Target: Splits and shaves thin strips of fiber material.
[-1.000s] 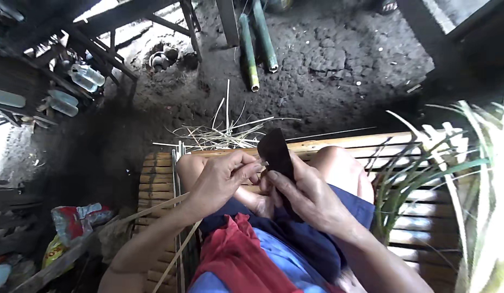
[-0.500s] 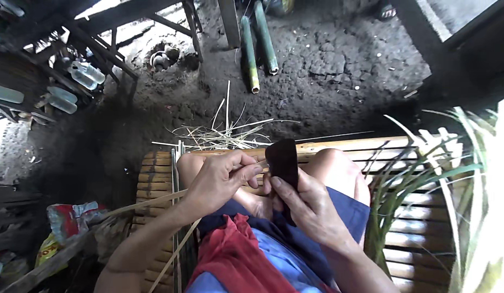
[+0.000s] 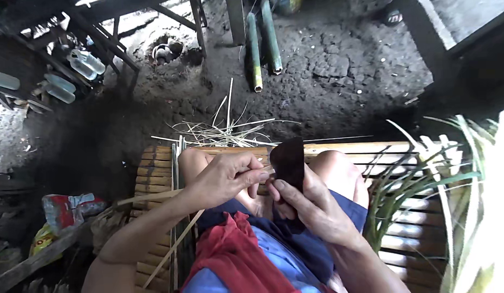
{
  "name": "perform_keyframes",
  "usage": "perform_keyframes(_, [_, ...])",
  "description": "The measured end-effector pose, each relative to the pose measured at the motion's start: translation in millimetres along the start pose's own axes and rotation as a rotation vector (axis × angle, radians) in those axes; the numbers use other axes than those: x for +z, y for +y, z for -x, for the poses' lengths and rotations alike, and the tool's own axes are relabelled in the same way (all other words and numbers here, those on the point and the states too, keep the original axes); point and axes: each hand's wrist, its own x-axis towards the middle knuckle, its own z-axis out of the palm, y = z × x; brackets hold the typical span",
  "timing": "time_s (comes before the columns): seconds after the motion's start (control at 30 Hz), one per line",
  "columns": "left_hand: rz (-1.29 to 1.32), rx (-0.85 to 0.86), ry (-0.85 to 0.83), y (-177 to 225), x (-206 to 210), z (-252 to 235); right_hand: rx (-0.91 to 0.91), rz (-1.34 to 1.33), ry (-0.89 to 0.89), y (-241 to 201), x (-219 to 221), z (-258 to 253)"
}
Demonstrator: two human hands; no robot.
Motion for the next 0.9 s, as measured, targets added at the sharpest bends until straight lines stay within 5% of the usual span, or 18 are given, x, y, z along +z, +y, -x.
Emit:
perform_keyframes(0.23, [-0.1, -0.02, -0.066, 4.4, -0.5, 2.0, 0.119, -0.146, -0.121, -2.4, -7.4, -2.6])
perform_keyframes(0.4, [-0.003, -0.105, -0.036, -1.6, 5.4, 8.3, 0.078, 0.168, -0.08, 3.2, -15.3, -3.7])
perform_keyframes(0.57, [0.291, -0.033, -0.39, -27.5, -9.2, 7.2, -0.126, 0.213, 0.063, 10.7, -20.8, -5.4])
perform_keyframes(0.77, [0.731, 0.13, -0.172, -78.0, 28.7, -28.7, -0.292, 0.289, 0.141, 20.7, -20.0, -10.1])
perform_keyframes(0.9, [0.681, 0.159, -0.025, -92.1, 32.8, -23.9, -0.289, 0.233, 0.247, 18.3, -25.2, 13.2])
